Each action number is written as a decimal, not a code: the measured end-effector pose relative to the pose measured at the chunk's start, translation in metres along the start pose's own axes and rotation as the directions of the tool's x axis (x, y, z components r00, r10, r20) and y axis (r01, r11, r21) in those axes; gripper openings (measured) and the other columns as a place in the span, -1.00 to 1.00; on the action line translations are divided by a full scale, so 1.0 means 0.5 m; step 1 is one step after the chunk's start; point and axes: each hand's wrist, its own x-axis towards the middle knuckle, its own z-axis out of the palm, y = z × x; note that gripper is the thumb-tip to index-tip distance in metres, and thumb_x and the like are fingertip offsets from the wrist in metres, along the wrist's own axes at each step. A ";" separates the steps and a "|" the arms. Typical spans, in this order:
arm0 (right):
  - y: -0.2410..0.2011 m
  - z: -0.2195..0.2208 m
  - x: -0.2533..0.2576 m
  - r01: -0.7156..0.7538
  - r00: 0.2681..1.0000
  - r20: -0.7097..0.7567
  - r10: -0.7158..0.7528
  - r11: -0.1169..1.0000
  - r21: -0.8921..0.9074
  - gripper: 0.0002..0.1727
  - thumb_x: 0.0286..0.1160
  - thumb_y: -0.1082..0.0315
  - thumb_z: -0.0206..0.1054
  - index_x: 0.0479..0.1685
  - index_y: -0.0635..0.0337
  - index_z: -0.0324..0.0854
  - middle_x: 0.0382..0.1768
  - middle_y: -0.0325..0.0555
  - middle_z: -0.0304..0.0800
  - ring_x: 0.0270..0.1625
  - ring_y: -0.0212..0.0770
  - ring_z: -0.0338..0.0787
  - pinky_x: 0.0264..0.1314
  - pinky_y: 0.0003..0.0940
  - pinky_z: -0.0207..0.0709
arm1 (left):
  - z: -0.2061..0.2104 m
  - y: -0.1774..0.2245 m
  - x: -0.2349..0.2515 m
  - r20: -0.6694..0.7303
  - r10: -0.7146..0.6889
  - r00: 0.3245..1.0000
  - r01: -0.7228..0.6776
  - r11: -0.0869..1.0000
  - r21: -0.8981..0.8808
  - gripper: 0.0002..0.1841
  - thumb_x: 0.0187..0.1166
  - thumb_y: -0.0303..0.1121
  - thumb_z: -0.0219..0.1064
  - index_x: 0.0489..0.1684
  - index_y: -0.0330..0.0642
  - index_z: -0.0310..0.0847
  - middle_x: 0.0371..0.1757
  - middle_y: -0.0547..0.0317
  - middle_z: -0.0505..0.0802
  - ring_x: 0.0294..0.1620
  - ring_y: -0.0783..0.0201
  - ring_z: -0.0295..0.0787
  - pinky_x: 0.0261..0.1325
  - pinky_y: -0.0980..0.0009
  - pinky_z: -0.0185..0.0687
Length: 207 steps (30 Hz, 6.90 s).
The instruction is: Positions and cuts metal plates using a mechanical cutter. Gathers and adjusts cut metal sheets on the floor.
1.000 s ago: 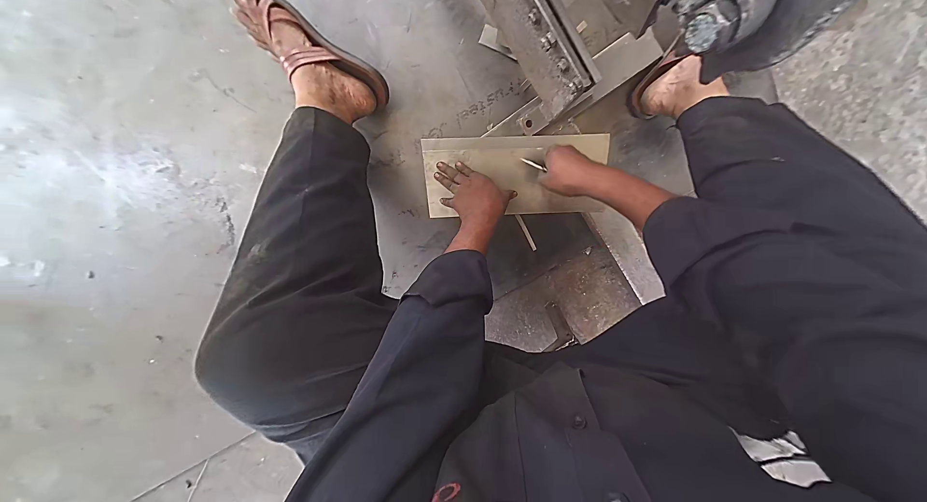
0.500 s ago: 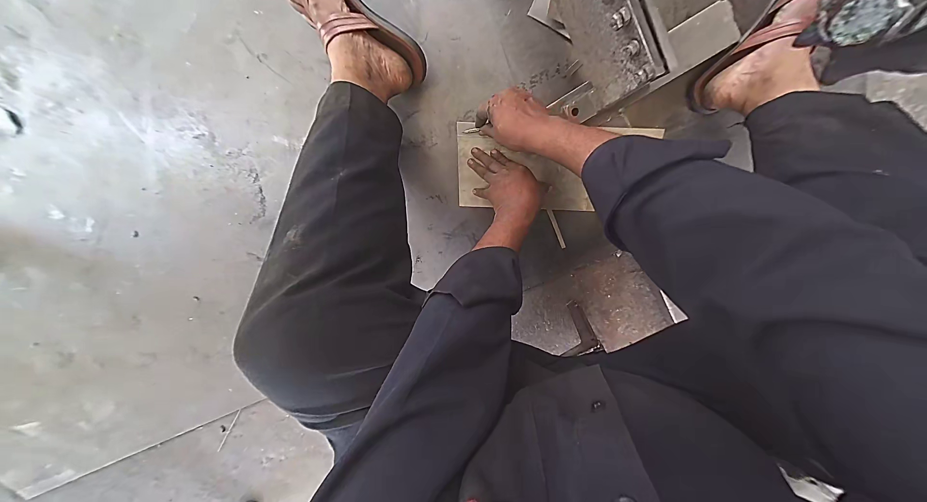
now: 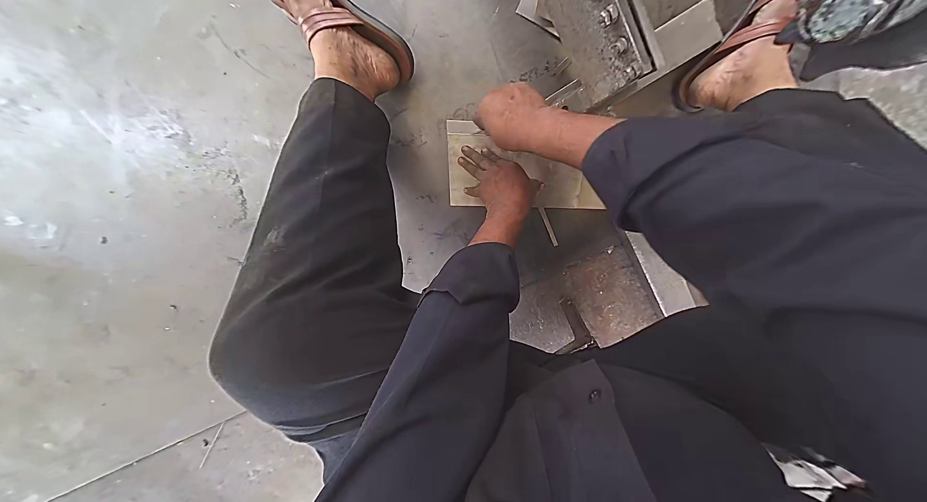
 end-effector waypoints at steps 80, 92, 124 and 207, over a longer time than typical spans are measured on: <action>0.121 0.255 -0.279 -0.547 0.690 -0.002 0.724 0.524 0.653 -0.58 0.80 0.14 0.05 0.41 0.00 0.70 0.14 0.07 0.88 0.26 0.12 0.84 0.19 0.21 0.68 | 0.118 0.090 0.018 0.663 0.292 0.690 -0.536 0.821 0.197 -0.10 0.70 -0.46 0.14 0.80 0.95 -0.11 0.70 -0.85 0.10 0.51 -0.88 0.26 0.00 -0.60 0.54; 0.127 0.209 -0.360 -0.476 0.867 0.136 0.480 0.714 0.513 -0.66 0.68 0.13 0.28 0.04 0.21 0.81 0.01 0.22 0.85 0.17 0.25 0.82 0.21 0.34 0.63 | 0.116 0.091 0.019 0.662 0.255 0.705 -0.472 0.866 0.168 -0.09 0.68 -0.46 0.21 0.78 0.97 -0.06 0.77 -0.78 -0.08 0.49 -0.88 0.28 -0.06 -0.49 0.66; 0.212 0.167 -0.346 -0.539 0.765 -0.049 0.642 0.681 0.495 -0.62 0.79 0.10 0.10 0.30 -0.01 0.74 0.17 0.13 0.84 0.31 0.20 0.79 0.27 0.31 0.60 | 0.112 0.089 0.013 0.679 0.268 0.684 -0.496 0.853 0.163 -0.09 0.68 -0.45 0.20 0.76 1.02 -0.08 0.73 -0.85 -0.04 0.48 -0.92 0.24 -0.04 -0.57 0.56; 0.245 0.271 -0.274 -0.137 0.538 -0.145 0.831 0.256 0.957 -0.66 0.63 0.18 0.38 0.27 0.10 0.78 0.16 0.02 0.87 0.24 -0.03 0.83 0.43 0.02 0.59 | 0.084 -0.251 0.081 0.308 0.949 -0.069 -0.992 -0.033 -0.122 -0.51 0.66 -0.58 0.11 0.61 -0.32 0.49 0.72 -0.23 0.50 0.78 -0.17 0.34 0.78 -0.14 0.19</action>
